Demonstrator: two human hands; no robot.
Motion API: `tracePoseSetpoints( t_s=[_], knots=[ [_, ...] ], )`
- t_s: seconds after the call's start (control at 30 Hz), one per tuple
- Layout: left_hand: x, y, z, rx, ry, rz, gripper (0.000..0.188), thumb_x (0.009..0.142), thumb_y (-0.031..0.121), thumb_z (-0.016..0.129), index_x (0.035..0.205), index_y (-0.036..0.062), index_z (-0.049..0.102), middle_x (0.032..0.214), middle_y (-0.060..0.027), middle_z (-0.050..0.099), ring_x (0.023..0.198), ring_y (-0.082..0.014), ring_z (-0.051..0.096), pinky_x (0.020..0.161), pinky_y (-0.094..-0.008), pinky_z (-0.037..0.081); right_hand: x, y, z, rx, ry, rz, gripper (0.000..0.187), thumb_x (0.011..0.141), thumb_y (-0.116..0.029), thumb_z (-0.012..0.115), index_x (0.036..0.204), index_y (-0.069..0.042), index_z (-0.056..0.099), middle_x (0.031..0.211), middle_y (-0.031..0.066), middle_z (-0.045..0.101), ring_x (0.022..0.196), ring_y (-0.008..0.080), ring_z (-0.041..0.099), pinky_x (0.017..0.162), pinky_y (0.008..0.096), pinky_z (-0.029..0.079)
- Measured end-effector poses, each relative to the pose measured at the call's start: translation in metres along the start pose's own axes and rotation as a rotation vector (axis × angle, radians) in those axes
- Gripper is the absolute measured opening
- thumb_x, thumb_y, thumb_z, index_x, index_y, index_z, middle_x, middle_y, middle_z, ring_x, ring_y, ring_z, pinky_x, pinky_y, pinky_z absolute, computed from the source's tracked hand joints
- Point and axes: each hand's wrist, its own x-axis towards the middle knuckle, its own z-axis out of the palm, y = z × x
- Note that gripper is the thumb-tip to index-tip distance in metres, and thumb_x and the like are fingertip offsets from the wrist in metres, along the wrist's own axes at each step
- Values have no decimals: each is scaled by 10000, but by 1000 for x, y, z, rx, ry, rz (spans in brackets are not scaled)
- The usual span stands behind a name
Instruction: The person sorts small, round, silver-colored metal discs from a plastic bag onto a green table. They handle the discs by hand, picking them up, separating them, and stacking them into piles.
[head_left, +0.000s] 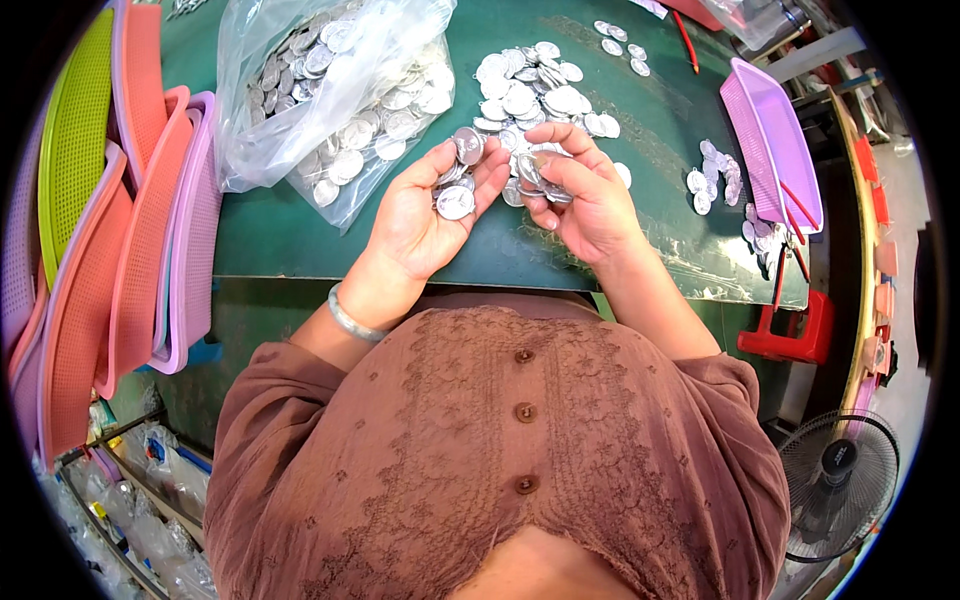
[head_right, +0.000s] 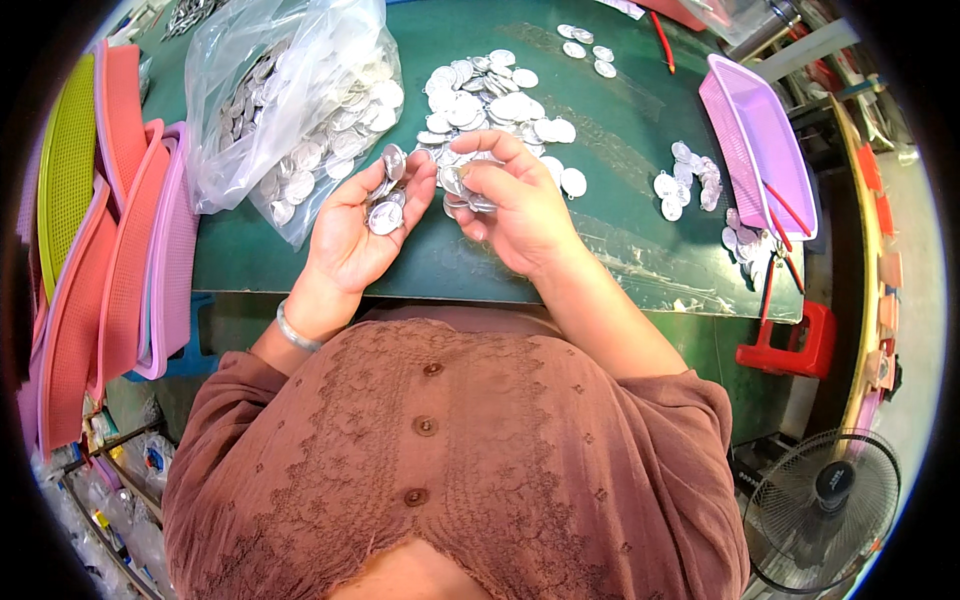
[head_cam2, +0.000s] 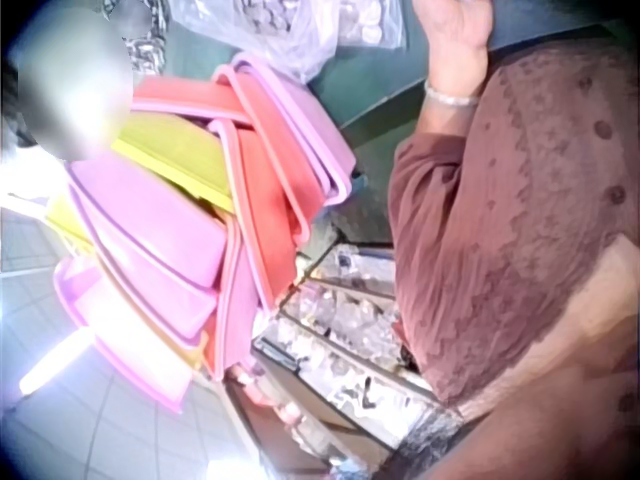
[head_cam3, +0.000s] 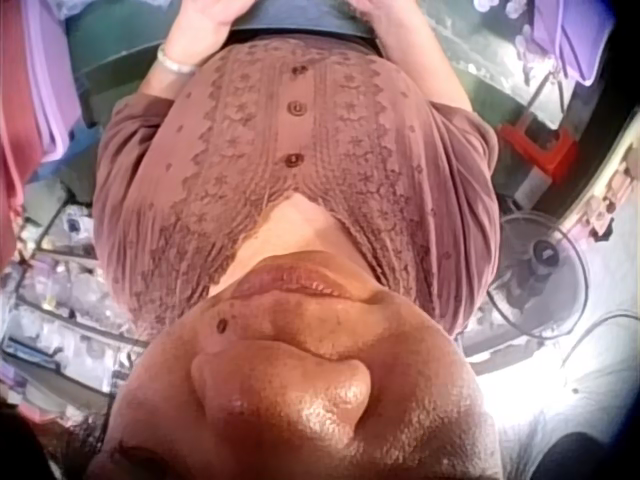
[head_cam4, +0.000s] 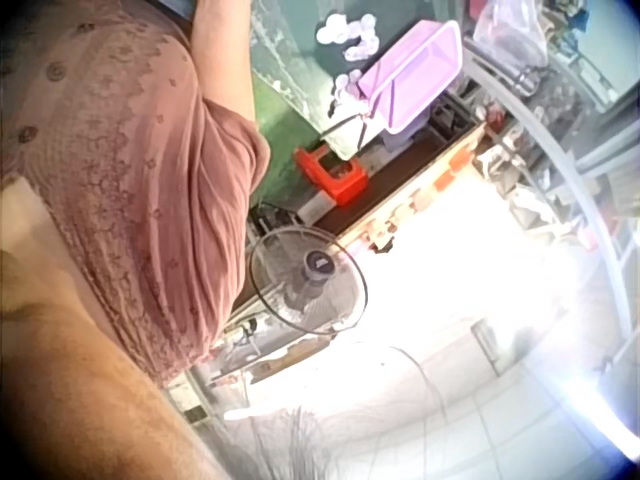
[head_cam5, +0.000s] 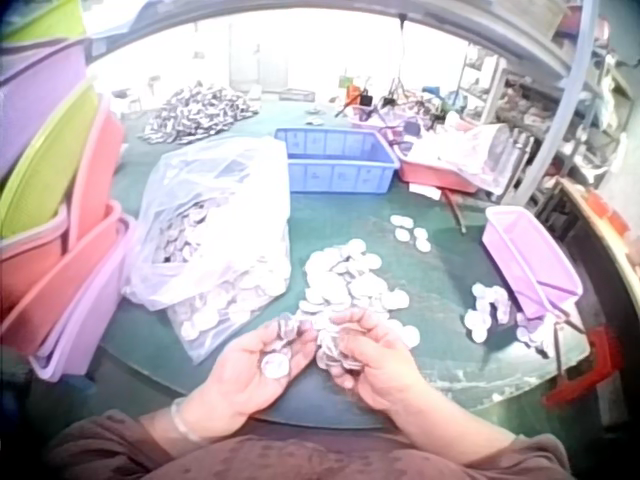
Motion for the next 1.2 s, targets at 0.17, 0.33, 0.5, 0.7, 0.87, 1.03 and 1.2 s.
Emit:
tracePoseSetpoints(
  t_s=[0.17,0.33,0.5,0.7,0.87,1.03,1.2],
  knots=[
    [1,-1,2,17,24,39,267,901,122,361,1060,-83,423,1129,-212,466,1114,-325,433,957,-450,367,-2,2,-3,-64,-47,64,97,784,-64,508,841,-9,563,693,57,537,499,120,472,399,204,338],
    [1,-1,2,36,-7,23,267,900,142,367,1058,-60,442,1142,-190,470,1152,-312,398,976,-444,340,-5,6,2,-230,-88,114,160,783,-164,591,823,-12,568,667,24,528,495,74,443,403,183,320],
    [3,-9,7,199,0,137,241,896,152,381,1021,-30,477,1141,-176,479,1174,-301,373,988,-428,311,-7,15,12,-443,-112,140,193,768,-212,644,794,-30,584,621,-24,491,488,40,401,396,175,257],
    [1,-13,12,248,15,177,258,891,155,391,1070,-24,441,1096,-160,503,1100,-274,445,918,-386,377,-5,18,10,-301,-130,171,127,773,-145,631,777,-29,581,622,-15,504,477,47,408,393,172,271],
    [0,-2,11,188,-3,175,296,892,144,364,1057,-86,451,1142,-188,477,1154,-302,392,991,-407,326,-5,20,8,-171,-131,135,89,769,-103,622,776,-28,576,636,-8,515,491,53,430,400,167,295],
    [-5,9,9,208,43,207,231,851,113,426,979,-67,494,1045,-193,531,981,-294,533,867,-372,454,-5,19,4,-119,-177,59,119,766,-121,638,801,-27,574,665,-2,526,507,58,439,409,163,305],
    [-12,10,8,272,19,213,229,817,64,449,1030,-20,472,1005,-195,542,949,-296,550,804,-361,495,-4,19,4,-105,-163,-52,139,767,-140,644,810,-29,572,675,5,529,510,61,438,416,171,316]
  ],
)
